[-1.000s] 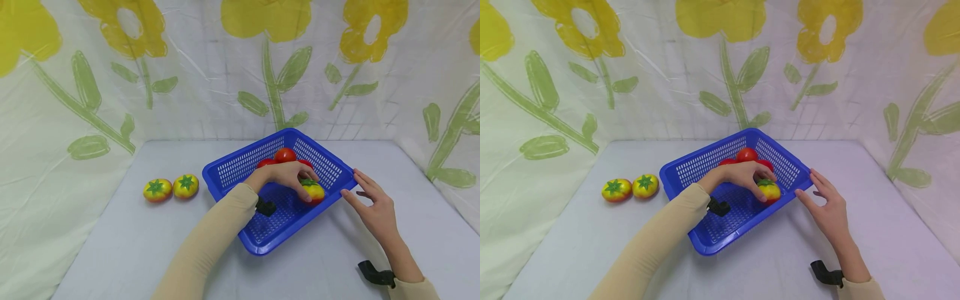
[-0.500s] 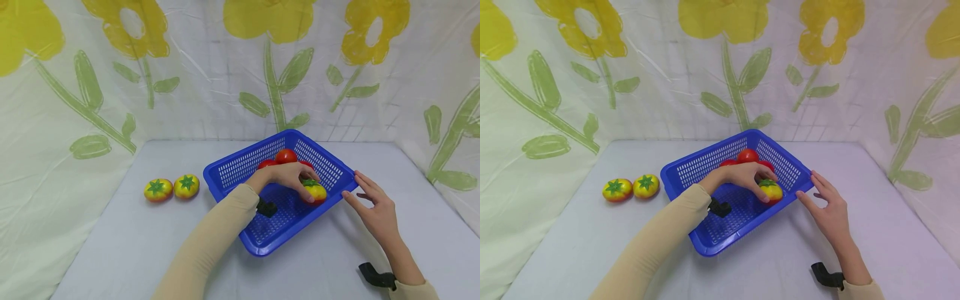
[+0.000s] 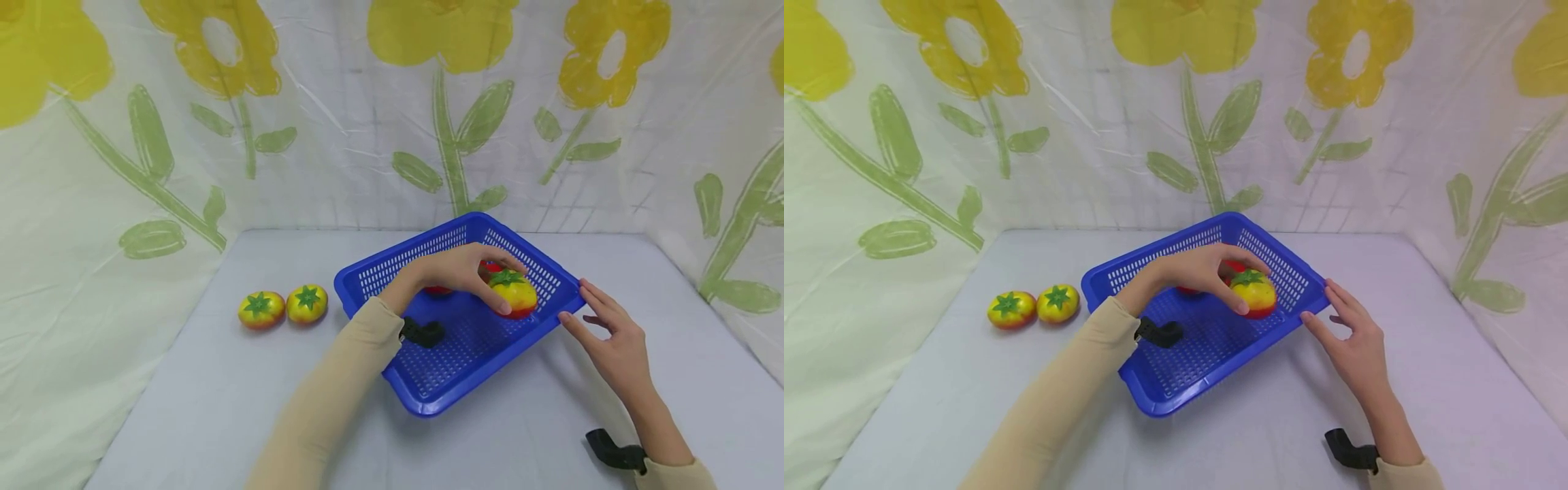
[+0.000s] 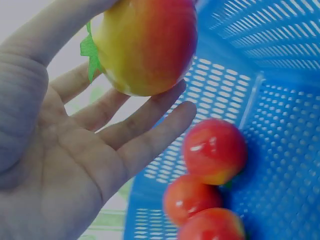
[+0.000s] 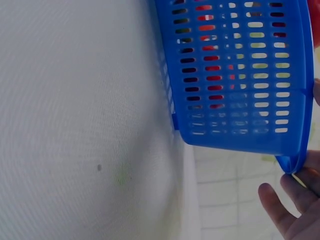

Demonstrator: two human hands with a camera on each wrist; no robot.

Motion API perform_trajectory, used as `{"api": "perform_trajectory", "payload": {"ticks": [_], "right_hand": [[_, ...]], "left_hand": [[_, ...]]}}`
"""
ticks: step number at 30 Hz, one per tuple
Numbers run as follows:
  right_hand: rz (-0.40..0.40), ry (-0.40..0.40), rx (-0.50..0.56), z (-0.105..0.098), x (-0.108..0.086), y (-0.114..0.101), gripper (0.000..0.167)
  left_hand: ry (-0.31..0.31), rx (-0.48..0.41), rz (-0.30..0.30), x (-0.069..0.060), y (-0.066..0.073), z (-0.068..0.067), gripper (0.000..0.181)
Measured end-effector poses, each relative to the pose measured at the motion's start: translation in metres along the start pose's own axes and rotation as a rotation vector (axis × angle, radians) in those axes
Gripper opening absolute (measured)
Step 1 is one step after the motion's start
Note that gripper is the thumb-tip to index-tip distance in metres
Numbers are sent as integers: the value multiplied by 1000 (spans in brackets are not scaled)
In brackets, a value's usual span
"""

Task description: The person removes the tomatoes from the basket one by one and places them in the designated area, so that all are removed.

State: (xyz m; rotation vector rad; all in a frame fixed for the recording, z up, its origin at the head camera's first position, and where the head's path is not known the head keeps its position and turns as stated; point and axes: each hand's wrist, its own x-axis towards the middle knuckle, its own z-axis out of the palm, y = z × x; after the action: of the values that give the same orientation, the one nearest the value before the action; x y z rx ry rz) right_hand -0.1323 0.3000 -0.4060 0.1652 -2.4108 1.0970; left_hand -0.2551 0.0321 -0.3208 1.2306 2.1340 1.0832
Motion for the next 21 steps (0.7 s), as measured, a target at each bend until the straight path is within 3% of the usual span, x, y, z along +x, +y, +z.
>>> {"api": "perform_trajectory", "payload": {"ticks": [4,9,15,21], "right_hand": [[-4,2,16,0,0,2,62],[-15,7,15,0,1,2,63],[-22,3,18,1,0,2,64],[-22,7,18,0,0,3,63]], "left_hand": [[35,-14,35,-19,7,-7,65],[149,-25,7,-45,10,-13,65],[332,-47,-29,-78,7,-15,71],[550,-63,-7,-115,4,-16,68]]}}
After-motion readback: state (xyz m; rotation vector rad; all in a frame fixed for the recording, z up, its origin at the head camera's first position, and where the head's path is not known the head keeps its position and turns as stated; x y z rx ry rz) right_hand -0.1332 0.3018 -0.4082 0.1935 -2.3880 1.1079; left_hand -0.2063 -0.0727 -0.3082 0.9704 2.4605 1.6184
